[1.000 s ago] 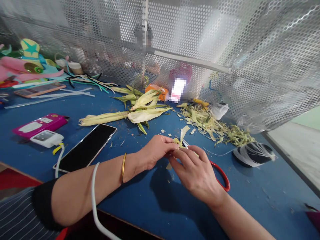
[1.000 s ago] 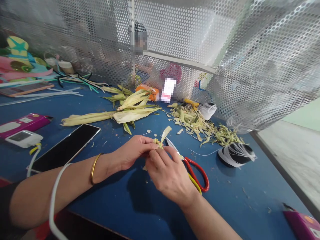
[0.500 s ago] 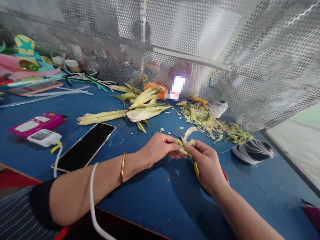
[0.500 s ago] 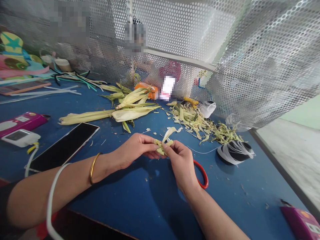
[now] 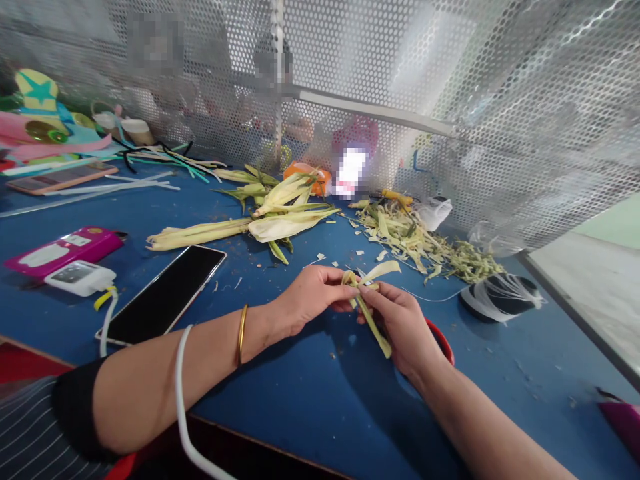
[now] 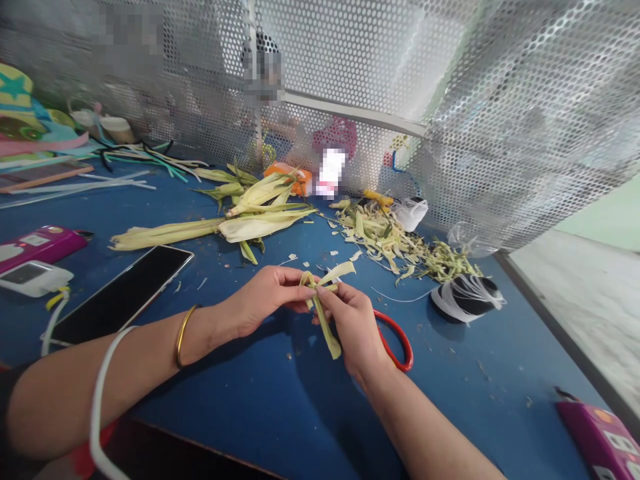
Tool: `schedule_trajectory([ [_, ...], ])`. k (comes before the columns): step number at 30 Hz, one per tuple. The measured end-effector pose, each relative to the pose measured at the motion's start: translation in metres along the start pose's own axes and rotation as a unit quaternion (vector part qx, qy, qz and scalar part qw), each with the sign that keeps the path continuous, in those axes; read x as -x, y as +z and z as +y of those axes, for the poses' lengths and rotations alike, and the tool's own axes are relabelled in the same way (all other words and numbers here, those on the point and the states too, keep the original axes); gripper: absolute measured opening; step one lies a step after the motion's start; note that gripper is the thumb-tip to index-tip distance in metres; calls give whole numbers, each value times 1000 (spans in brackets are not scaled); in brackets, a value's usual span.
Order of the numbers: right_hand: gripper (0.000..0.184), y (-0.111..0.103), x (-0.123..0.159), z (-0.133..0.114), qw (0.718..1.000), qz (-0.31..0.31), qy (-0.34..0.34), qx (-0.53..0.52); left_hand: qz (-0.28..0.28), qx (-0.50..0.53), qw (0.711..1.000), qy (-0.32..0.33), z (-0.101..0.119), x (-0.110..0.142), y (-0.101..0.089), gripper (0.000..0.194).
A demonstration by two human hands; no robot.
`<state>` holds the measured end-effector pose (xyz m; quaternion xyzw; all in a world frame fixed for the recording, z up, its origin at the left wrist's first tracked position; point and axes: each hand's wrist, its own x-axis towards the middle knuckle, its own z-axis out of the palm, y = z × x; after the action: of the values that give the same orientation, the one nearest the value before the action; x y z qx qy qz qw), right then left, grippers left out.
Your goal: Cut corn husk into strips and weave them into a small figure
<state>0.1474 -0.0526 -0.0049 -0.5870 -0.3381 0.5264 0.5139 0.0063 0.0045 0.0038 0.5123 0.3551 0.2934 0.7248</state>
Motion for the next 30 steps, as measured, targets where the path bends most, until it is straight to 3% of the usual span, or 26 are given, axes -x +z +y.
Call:
schedule_trajectory([
  [2, 37, 0, 0, 1, 1000, -5, 0, -2, 14, 16, 1000, -7, 0, -1, 0, 9],
  [4, 33, -1, -1, 2, 999, 9, -42, 28, 35, 39, 998, -18, 1, -3, -2, 10],
  [7, 20, -6, -2, 3, 968, 46, -202, 139, 83, 79, 993, -36, 2, -6, -5, 10],
  [9, 17, -9, 0, 2, 908, 20, -326, 263, 103, 100, 989, -42, 3, -8, -7, 8],
  [13, 39, -15, 2, -2, 735, -56, -489, 466, 93, 94, 990, -51, 2, -7, -6, 4],
  [15, 40, -16, 2, -4, 683, -44, -535, 496, 81, 69, 993, -43, 1, -6, -4, 6],
  [17, 36, -16, 1, -5, 661, -22, -554, 505, 73, 41, 996, -25, 0, -4, -2, 7],
  [20, 24, -16, 1, -7, 672, 25, -546, 500, 64, 13, 998, 0, -1, -2, 0, 9],
  [24, 15, -15, -2, -7, 717, 50, -508, 475, 37, -32, 999, -7, -2, -1, 1, 9],
  [30, 18, -16, -6, -1, 785, 92, -365, 493, 22, -30, 999, -27, -1, 0, 2, 2],
])
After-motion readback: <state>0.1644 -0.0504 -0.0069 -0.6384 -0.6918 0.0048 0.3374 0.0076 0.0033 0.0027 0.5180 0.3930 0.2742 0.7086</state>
